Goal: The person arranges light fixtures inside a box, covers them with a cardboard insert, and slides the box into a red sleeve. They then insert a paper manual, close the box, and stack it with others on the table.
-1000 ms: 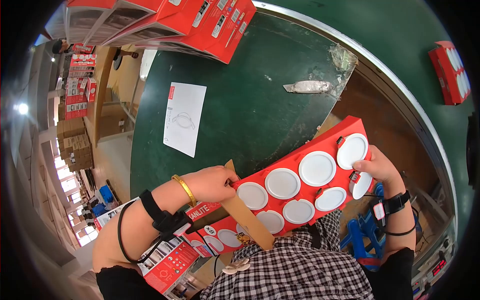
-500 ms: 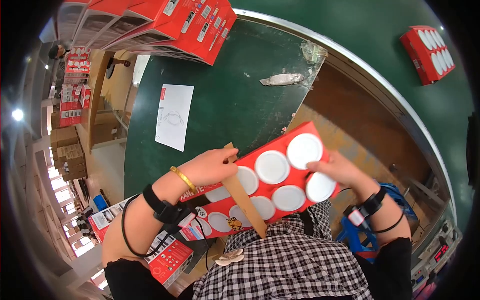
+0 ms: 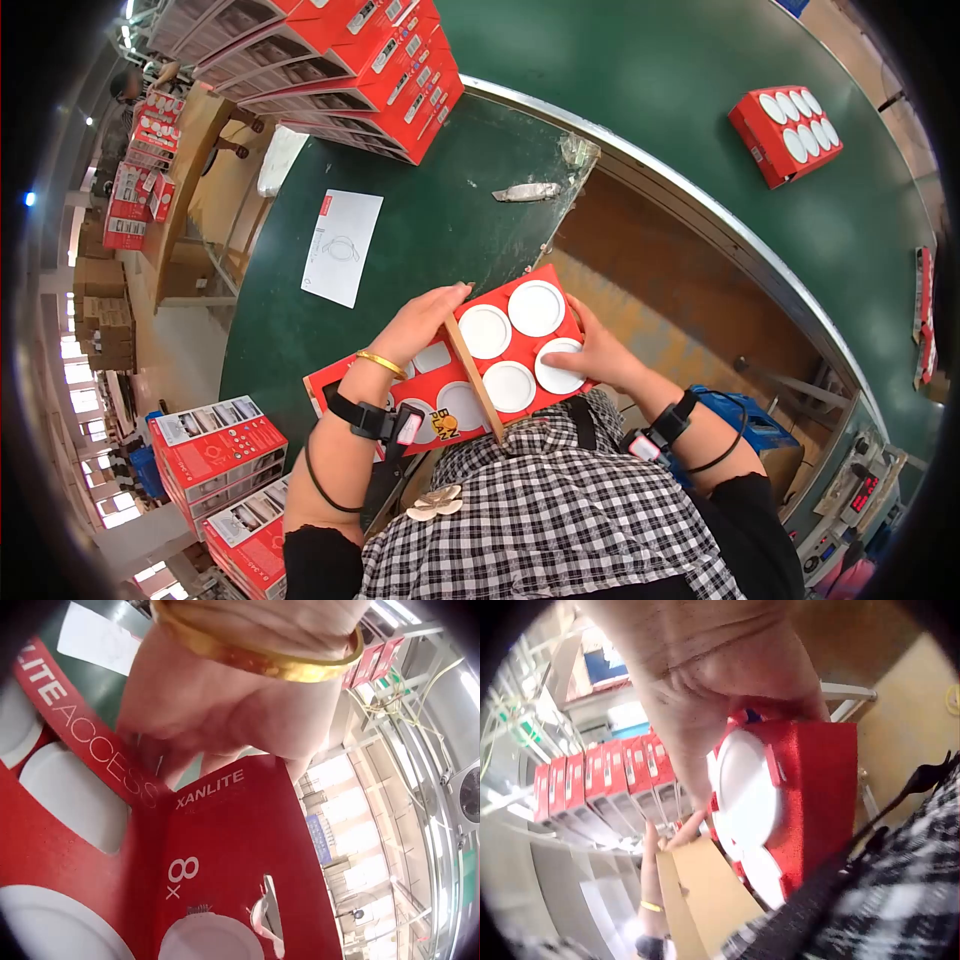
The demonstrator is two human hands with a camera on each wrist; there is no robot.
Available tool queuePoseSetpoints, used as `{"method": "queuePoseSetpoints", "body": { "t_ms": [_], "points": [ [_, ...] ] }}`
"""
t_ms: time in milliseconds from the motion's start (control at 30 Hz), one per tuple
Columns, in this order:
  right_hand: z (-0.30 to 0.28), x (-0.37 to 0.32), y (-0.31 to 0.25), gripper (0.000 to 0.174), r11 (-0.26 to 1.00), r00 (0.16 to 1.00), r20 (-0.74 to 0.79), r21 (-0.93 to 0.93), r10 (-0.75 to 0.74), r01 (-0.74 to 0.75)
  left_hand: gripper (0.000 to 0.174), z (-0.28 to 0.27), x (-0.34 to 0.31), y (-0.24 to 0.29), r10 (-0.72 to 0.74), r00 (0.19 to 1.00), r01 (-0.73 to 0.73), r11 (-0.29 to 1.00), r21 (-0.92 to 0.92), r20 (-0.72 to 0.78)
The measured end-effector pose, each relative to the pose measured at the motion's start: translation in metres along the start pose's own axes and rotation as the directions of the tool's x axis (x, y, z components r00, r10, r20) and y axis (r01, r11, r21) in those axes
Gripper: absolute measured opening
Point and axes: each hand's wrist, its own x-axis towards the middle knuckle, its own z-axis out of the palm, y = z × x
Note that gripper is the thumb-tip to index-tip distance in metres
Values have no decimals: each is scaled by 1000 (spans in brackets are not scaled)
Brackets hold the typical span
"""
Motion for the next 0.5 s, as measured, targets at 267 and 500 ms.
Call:
{"method": "queuePoseSetpoints", "body": {
  "t_ms": [267, 500],
  "points": [
    [3, 7, 10, 99, 974, 981, -95, -172, -166, 148, 44, 4, -5, -12, 59, 998, -59, 998, -11, -24],
    [13, 36, -5, 80, 800, 897, -49, -476, -440, 366, 43, 5, -2, -22, 130, 991, -130, 989, -74, -8]
  ]
}}
